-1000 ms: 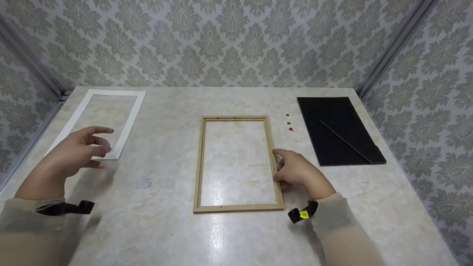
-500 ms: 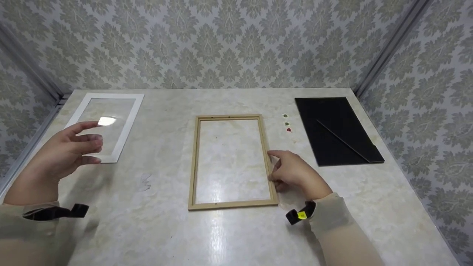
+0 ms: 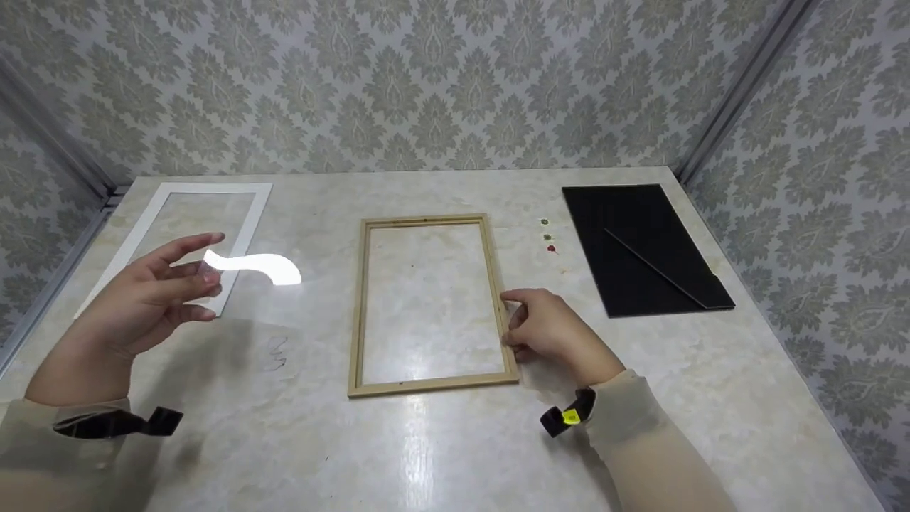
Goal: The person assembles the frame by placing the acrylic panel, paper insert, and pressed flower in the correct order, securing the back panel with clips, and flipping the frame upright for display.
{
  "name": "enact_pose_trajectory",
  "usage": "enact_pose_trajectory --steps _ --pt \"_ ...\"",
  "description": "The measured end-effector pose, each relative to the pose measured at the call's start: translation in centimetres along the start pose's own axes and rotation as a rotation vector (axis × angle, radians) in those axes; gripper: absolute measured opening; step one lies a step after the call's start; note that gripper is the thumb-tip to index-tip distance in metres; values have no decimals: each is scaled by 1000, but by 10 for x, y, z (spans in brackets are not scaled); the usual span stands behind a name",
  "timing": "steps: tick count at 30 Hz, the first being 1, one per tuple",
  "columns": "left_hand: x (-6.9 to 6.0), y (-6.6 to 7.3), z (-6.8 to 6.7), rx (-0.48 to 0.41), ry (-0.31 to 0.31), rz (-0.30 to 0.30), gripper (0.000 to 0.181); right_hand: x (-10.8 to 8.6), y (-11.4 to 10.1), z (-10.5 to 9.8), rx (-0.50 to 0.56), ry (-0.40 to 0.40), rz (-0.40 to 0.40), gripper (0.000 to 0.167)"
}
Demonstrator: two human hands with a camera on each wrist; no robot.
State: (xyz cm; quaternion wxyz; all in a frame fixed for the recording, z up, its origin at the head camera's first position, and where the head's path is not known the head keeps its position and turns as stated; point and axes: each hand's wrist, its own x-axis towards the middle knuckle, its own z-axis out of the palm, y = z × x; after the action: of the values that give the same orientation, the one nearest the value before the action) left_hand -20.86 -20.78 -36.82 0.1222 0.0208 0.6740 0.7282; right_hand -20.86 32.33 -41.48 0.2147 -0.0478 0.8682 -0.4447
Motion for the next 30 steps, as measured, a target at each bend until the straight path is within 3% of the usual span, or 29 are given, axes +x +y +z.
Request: enact_pose_trajectory --steps 11,18,24,30 --pt "12 -26 50 8 -54 -48 75 6 -2 11 38 38 -43 75" --pt "15 -49 75 -76 6 -78 76 10 -1 24 72 76 -51 69" --pt "18 -60 104 -169 39 -68 77 10 -4 27 98 95 -57 67" --pt "18 -70 123 -195 63 -93 78 11 -4 28 93 89 -70 66"
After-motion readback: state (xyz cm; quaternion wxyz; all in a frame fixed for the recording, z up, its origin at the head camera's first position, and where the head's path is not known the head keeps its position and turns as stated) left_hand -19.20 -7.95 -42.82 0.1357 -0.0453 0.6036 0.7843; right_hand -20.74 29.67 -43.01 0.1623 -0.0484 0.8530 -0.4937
